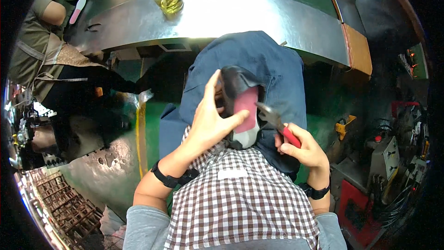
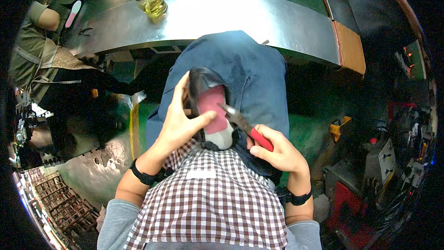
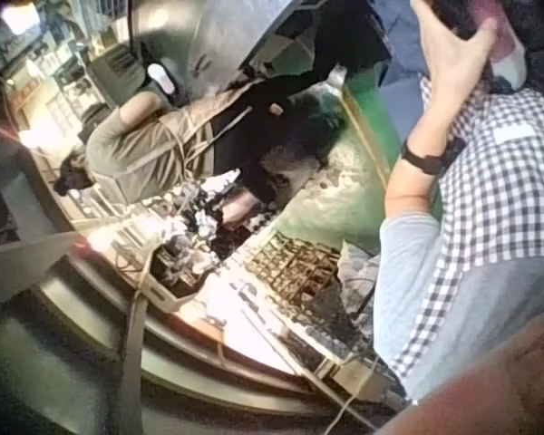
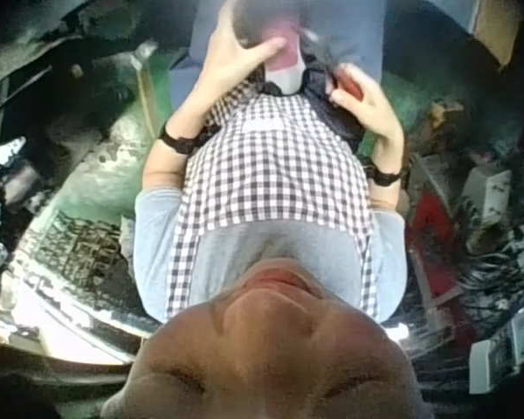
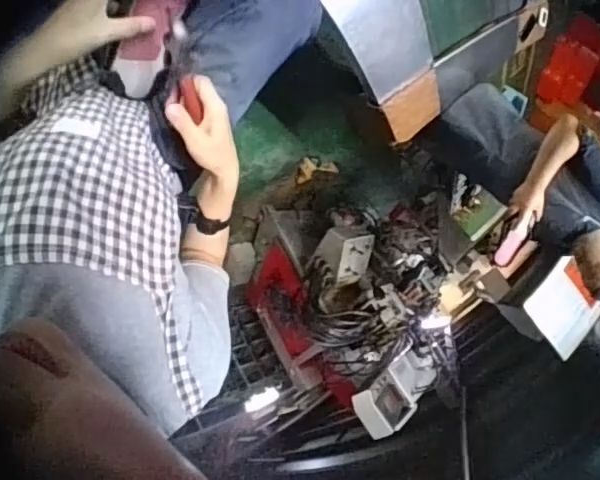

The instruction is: Using pliers to pry and adjust the upper of a shoe onto a last during the shoe manufacturing process.

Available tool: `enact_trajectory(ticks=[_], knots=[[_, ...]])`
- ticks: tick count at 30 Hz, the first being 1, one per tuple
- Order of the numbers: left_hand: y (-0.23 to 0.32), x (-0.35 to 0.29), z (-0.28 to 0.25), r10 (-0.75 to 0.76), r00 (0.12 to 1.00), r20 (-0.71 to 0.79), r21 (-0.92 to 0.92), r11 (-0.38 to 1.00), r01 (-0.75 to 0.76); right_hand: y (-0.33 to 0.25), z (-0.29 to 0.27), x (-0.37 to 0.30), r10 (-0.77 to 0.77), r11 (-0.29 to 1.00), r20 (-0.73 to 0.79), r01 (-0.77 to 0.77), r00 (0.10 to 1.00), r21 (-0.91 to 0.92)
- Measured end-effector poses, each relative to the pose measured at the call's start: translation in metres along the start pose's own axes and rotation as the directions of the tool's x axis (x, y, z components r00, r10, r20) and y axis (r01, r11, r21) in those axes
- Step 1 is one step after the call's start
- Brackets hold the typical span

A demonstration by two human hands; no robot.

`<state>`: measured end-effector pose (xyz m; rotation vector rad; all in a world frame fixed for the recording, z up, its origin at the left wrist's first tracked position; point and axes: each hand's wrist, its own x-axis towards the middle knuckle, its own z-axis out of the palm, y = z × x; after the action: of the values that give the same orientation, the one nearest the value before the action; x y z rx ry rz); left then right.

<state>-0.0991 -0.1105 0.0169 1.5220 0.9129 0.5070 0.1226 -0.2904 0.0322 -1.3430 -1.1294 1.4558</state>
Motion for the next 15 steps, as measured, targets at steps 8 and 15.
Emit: enact_trajectory(ticks=[8,15], knots=[[-0.001,-0.044,-0.009,-0.013,0.997,0.071,0.497,0.867,-0.024,0.020,0.031,0.017,0.070,0.995,-0.431,-0.093,0.900,-0.033],[-0.004,-0.060,-0.005,-0.470,0.851,0.233,0.139,0.883,0.449,0.025,0.048,0.043,0.041,0.967,-0.427,-0.144,0.903,-0.212]])
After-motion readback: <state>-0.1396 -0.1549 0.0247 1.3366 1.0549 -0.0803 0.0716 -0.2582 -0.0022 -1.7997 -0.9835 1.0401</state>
